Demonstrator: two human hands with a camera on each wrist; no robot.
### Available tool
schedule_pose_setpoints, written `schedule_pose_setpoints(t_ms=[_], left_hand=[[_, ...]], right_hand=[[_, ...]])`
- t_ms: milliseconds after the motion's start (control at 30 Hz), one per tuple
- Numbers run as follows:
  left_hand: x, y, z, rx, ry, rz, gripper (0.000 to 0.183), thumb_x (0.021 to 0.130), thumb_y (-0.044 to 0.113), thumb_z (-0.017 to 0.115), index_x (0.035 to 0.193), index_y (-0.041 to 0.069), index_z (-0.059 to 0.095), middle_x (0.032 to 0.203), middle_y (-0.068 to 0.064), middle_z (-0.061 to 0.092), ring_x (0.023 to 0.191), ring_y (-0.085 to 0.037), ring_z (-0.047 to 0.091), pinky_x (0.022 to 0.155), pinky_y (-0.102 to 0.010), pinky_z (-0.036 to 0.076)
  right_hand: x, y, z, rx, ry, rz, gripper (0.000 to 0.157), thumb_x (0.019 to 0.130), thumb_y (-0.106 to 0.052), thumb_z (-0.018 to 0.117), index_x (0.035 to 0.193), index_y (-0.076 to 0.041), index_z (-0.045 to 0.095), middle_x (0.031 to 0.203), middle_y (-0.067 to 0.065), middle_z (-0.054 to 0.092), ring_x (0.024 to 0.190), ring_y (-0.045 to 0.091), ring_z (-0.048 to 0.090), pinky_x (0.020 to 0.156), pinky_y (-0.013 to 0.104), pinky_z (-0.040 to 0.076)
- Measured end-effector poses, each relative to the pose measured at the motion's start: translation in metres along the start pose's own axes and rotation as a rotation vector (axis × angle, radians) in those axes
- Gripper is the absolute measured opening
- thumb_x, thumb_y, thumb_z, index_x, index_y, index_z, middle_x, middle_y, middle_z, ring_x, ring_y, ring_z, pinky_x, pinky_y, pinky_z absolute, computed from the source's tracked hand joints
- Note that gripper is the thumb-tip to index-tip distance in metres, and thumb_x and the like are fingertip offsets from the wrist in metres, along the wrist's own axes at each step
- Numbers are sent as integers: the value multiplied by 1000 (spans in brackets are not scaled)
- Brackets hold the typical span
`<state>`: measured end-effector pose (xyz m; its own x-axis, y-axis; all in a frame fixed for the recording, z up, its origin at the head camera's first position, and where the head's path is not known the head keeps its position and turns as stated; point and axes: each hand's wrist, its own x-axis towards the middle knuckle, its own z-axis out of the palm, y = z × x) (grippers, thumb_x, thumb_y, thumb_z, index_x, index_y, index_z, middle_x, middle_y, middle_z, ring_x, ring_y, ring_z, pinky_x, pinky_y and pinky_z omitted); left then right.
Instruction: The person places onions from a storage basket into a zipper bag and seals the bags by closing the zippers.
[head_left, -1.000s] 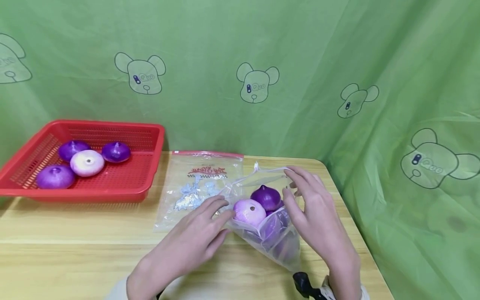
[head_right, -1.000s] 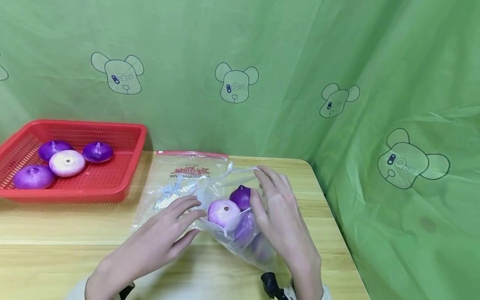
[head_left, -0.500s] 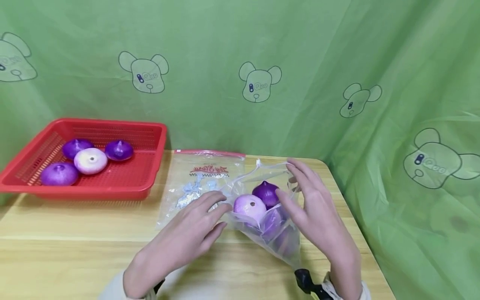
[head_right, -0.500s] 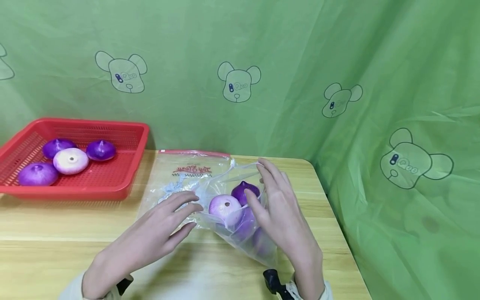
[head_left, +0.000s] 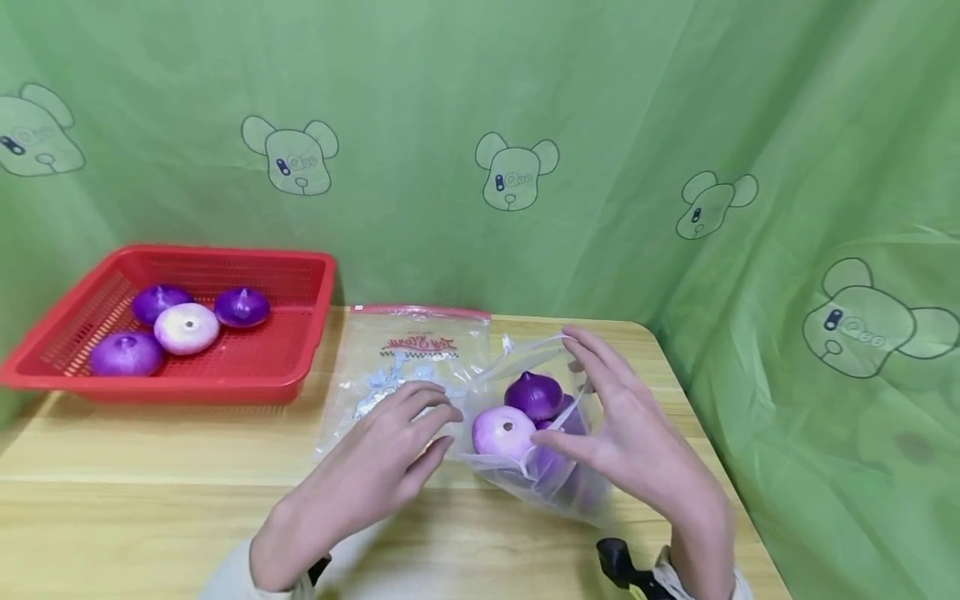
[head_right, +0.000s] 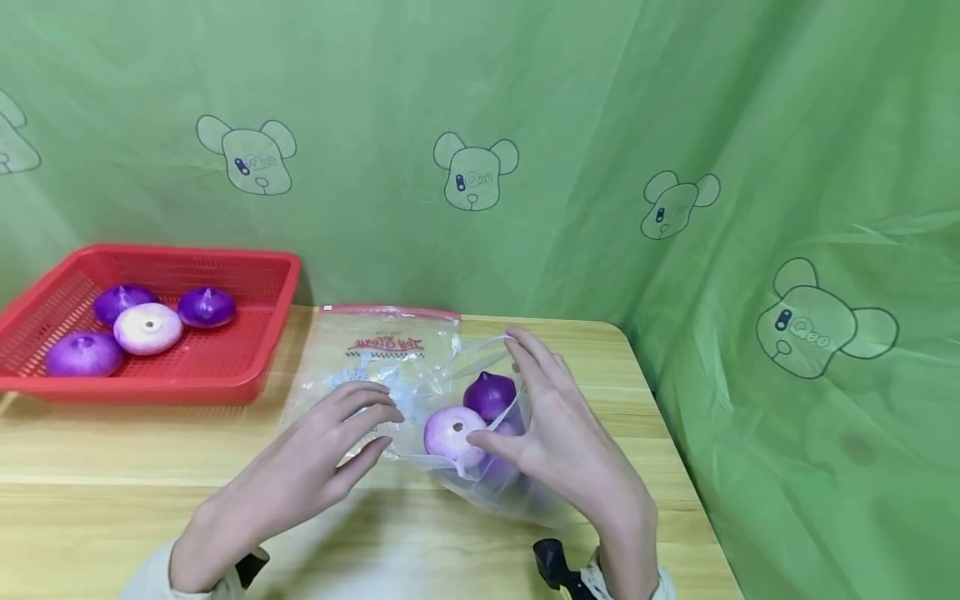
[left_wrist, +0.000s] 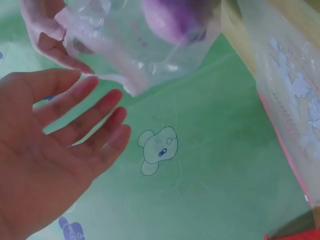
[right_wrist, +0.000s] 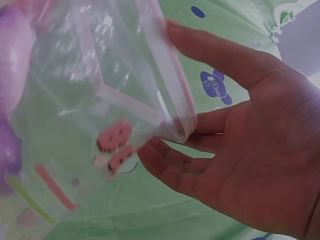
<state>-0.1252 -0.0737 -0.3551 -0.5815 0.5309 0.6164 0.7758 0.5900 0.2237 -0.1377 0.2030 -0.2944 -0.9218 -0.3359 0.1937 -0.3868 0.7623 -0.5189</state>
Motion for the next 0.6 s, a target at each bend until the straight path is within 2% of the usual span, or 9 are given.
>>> schedule_pose_setpoints(t_ms=[100, 200, 433, 600], left_hand=[[1, -3, -1, -36, 50, 13, 19, 90, 7, 68, 109, 9, 66, 112, -4, 63, 111, -20, 57, 97, -34, 50], [0, -13, -2, -49, 80, 3, 19, 90, 6, 68, 109, 8, 67, 111, -4, 64, 109, -20, 58, 96, -34, 51], [-15, -47, 1, -11, 80, -103, 17, 89, 6, 69, 107, 7, 68, 108, -4, 66, 106, -21, 60, 93, -38, 52], [-27, -68, -3, 19, 91, -126, 19, 88, 3, 70, 107, 6, 68, 108, -5, 67, 104, -22, 61, 90, -39, 53]], right_hand=[[-1, 1, 0, -10, -9, 0, 108, 76, -48, 83, 160, -23, 19, 160, 5, 28, 131, 32, 47, 101, 64, 41], [2, 1, 2, -22, -7, -14, 108, 77, -41, 85, 159, -17, 19, 161, 7, 26, 135, 33, 43, 105, 64, 37], [4, 2, 5, -48, 10, -32, 106, 77, -32, 86, 159, -12, 21, 164, 2, 19, 140, 33, 36, 112, 62, 30], [6, 3, 7, -48, 12, -42, 105, 78, -28, 86, 159, -10, 20, 164, 4, 19, 138, 34, 39, 111, 60, 32]])
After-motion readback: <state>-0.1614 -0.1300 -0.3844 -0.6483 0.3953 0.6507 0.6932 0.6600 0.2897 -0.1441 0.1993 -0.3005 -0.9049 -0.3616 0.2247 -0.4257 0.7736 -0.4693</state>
